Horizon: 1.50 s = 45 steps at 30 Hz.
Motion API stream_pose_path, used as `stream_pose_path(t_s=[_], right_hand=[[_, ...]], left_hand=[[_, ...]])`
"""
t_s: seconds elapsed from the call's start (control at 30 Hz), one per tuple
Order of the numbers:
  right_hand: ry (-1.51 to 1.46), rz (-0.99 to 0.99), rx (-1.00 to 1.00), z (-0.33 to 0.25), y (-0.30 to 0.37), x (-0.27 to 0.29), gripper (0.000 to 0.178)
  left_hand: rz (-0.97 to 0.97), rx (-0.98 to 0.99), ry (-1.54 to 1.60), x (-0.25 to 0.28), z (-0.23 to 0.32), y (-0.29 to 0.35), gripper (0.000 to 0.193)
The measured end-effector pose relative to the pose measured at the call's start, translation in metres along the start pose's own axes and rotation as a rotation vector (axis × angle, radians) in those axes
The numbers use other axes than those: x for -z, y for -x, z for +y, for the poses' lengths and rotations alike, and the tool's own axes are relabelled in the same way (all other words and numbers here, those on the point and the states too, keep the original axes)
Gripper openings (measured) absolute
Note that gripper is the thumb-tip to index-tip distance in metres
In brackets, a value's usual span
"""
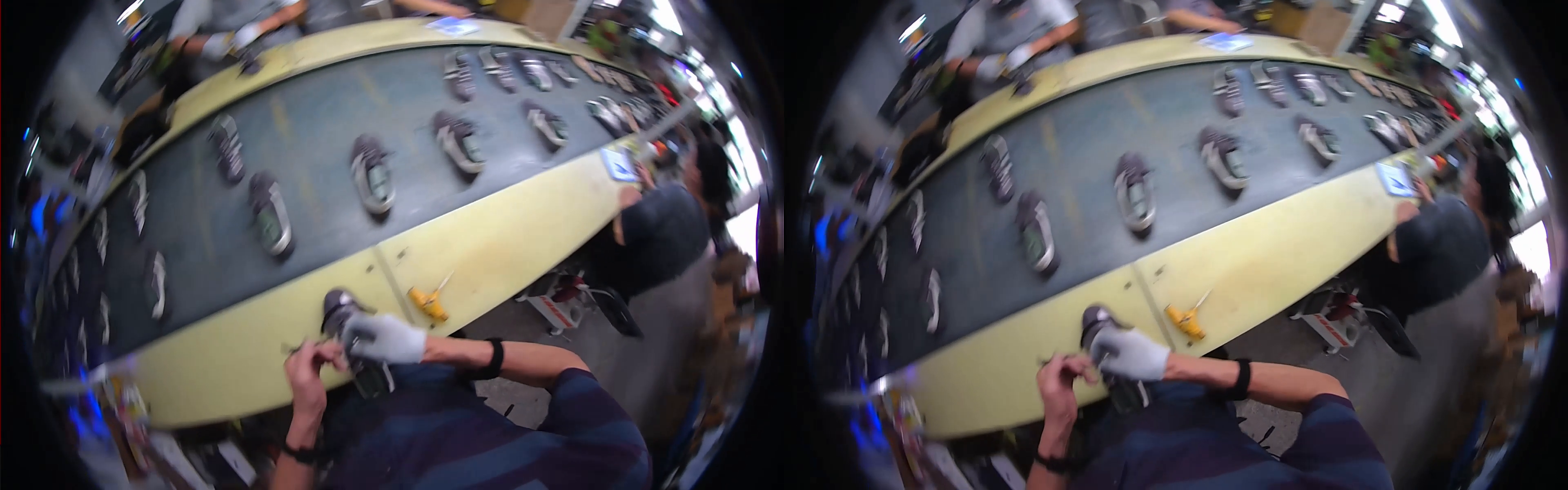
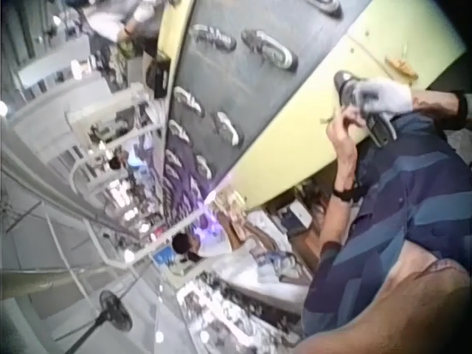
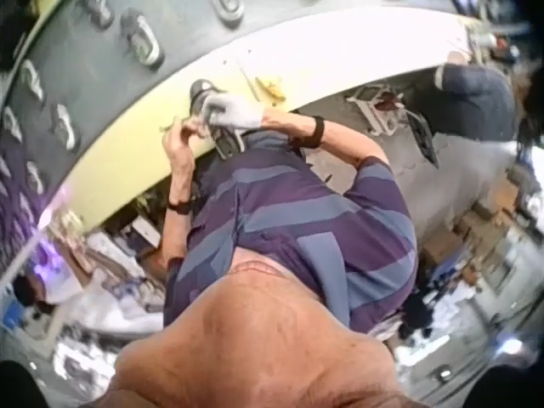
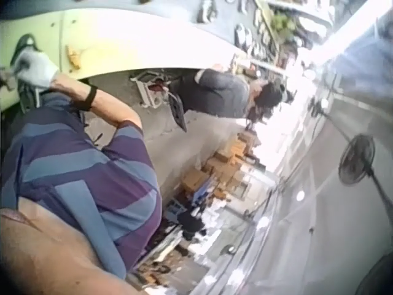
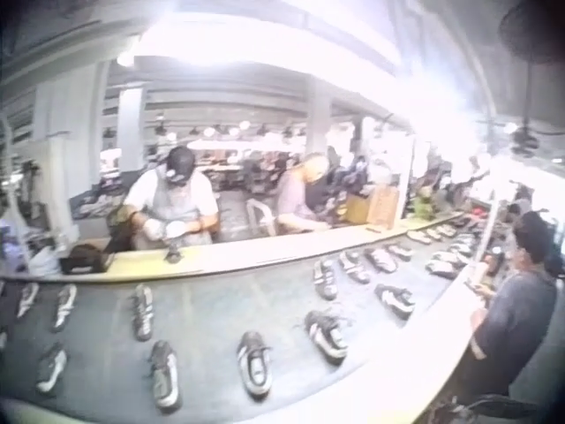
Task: Insert laces and adjust the tongue of newly manufactured shoes on a conveyor belt.
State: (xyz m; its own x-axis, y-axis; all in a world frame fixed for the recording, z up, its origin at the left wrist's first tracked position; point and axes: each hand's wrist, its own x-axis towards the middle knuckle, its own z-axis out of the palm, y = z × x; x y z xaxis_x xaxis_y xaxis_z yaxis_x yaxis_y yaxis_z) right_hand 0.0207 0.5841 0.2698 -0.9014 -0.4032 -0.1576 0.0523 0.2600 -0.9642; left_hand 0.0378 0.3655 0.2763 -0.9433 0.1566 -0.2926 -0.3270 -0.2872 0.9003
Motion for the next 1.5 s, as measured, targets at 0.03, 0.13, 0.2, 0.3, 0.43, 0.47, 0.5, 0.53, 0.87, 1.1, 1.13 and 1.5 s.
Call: stream_pose_path(t_s=[0.03, 0.13, 0.2, 0.3, 0.43, 0.47, 0.5, 0.53, 0.87, 1.1, 1.13, 1.5], right_hand=[[-0.11, 0.043, -0.004, 0.011, -0.001, 0.0, 0.018], [-0.123, -0.084, -0.194, 0.016, -0.008, 0.017, 0.017], [0.011, -0.229, -0.368, 0.029, -0.001, 0.034, 0.018], [0.125, -0.262, -0.249, 0.061, 0.011, 0.023, 0.021], [0.059, -0.263, -0.367, 0.046, 0.017, 0.027, 0.023], [-0.028, -0.348, -0.395, 0.042, 0.018, 0.027, 0.022], [-0.113, -0.433, -0.421, 0.04, 0.018, 0.025, 0.022], [-0.221, -0.439, -0.371, 0.041, 0.018, 0.024, 0.022], [-0.889, -0.276, -0.56, 0.022, 0.006, 0.012, 0.03], [-0.303, -0.318, -0.258, 0.022, 0.002, -0.008, 0.019], [-0.121, -0.286, -0.247, 0.01, -0.002, -0.01, 0.016], [0.294, -0.232, -0.123, -0.006, -0.006, -0.005, 0.021]], left_hand=[[-0.127, -0.163, -0.48, 0.006, 0.001, -0.003, 0.041], [-0.172, -0.591, -1.228, -0.001, -0.004, -0.006, 0.022], [-0.235, -0.549, -1.344, 0.025, -0.017, 0.0, 0.021], [-0.28, -0.47, -1.358, 0.036, -0.015, 0.003, 0.022], [-0.13, -0.525, -1.376, 0.048, -0.011, 0.008, 0.02], [-0.129, -0.518, -1.382, 0.052, -0.018, 0.007, 0.02], [-0.079, -0.209, -1.233, 0.056, -0.03, 0.005, 0.023], [-0.035, 0.084, -1.064, 0.052, -0.031, 0.0, 0.026], [-0.271, 0.236, -0.57, 0.021, -0.03, -0.01, 0.026], [-0.321, 0.556, -0.54, 0.011, -0.001, -0.015, 0.027], [-0.315, 0.551, -0.543, 0.012, 0.0, -0.015, 0.027], [-0.271, 0.351, -0.301, 0.023, -0.023, 0.0, 0.018]])
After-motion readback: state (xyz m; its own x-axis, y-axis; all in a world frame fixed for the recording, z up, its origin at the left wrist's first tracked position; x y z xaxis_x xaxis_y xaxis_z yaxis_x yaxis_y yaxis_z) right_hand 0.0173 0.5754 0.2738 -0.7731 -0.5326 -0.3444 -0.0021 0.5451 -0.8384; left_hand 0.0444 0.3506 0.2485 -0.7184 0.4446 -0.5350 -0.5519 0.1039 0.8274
